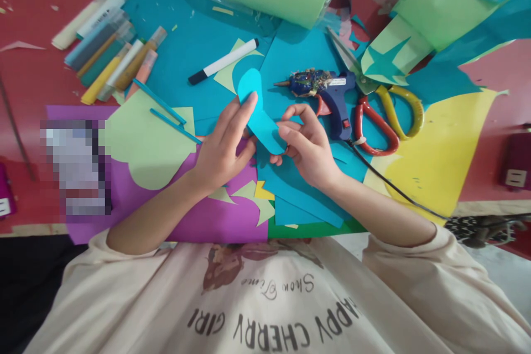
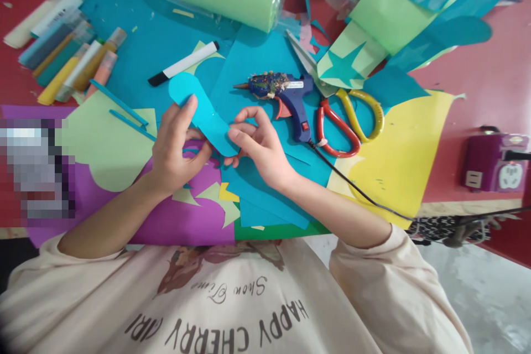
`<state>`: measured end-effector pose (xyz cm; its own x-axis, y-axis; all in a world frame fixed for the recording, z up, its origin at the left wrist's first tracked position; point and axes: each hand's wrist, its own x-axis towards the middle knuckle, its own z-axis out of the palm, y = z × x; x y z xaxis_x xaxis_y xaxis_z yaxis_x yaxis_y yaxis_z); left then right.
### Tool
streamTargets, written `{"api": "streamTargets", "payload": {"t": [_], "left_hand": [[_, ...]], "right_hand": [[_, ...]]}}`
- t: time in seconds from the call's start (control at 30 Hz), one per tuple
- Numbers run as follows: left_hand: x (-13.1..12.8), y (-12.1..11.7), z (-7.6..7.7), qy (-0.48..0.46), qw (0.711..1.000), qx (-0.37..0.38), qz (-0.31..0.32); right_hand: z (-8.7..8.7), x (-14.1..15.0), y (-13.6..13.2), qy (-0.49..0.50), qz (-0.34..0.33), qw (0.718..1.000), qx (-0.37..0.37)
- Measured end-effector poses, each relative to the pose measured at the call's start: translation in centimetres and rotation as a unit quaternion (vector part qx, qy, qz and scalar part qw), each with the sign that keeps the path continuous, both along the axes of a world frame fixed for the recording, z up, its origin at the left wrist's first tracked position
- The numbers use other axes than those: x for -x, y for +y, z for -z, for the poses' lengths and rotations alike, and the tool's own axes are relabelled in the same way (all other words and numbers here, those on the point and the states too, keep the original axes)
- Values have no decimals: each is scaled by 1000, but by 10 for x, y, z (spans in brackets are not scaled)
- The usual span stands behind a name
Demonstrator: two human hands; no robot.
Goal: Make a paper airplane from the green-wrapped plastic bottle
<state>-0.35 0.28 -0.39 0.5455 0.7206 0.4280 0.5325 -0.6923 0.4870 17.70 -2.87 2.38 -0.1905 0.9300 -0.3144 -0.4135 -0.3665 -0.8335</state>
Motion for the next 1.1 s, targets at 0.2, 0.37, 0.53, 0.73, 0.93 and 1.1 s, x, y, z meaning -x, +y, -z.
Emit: {"api": "streamTargets", "payload": {"t": [0.2, 0.37, 0.53, 0.73, 0.93, 1.1], "left_hand": [[0, -2, 0, -3, 1000, -2, 19], [-1, -4, 1, 11, 999, -21, 24], [-2, -5, 2, 35, 999, -35, 16], [0, -4, 2, 37, 998, -32, 29], [-1, -4, 2, 35, 998, -42, 37], [-1, -4, 3, 35, 998, -32, 38]], "right_hand": [[1, 1, 3, 17, -33, 998, 55], [1, 0, 3, 24, -53, 995, 77], [1, 0, 3, 2, -45, 997, 63], [0, -1, 5, -8, -56, 997, 48], [-1, -1, 5, -4, -48, 998, 46], [-2, -2, 5, -24, -32, 998, 41]]}}
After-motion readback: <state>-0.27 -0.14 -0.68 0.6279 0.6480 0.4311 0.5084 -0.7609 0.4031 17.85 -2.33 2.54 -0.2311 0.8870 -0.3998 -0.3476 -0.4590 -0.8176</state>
